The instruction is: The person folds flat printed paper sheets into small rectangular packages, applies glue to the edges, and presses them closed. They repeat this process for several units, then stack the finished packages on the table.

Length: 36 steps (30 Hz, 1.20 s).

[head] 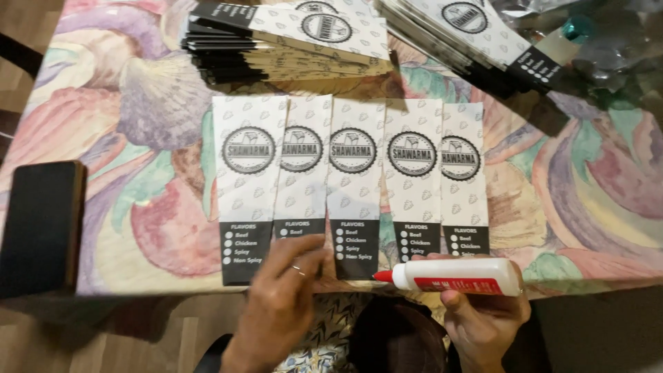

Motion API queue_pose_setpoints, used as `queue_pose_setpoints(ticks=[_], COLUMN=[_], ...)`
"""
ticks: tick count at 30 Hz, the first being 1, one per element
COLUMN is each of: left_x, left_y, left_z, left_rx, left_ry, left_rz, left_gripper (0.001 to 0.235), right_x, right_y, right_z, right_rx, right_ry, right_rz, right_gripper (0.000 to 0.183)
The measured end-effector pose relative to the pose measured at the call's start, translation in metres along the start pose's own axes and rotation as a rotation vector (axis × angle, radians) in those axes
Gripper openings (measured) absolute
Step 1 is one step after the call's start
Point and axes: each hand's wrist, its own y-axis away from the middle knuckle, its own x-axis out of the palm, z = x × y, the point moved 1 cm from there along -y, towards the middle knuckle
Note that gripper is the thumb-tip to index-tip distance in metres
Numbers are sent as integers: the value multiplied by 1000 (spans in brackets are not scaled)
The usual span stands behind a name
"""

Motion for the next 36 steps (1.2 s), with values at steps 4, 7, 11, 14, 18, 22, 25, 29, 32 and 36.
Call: queue_pose_setpoints(ticks=[4,7,11,14,18,22,25,29,32,36], left_x=[-27,-35,-44,-49,-53,-50,-44,-39,-32,-31], left_y=[8,16,17,19,17,20,24,21,23,23], left_z=[14,18,19,21,19,26,31,27,29,30], left_rx=[30,-36,-37,-42,-147,-121,-77,-69,-94,-76], left_ry=[-196,-208,-156,-95,-50,-54,-69,-36,-58,-68], left_rz=[-58,48,130,150,214,170,102,-28,-52,-77], left_gripper=[7,15,32,39,43,36,31,18,16,16], right_x=[18,39,70,77,106,102,63,68,71,69], right_y=[9,17,25,29,33,31,21,16,31,30], right_z=[-8,-2,13,9,18,11,-15,10,15,8], right_rx=[-33,-10,-106,-78,-165,-170,-142,-102,-1,-178], right_ry=[-33,94,135,166,110,87,195,94,79,371], right_rz=[142,270,610,597,733,756,618,548,399,410], right_gripper=[49,50,55,53,45,46,51,47,48,47])
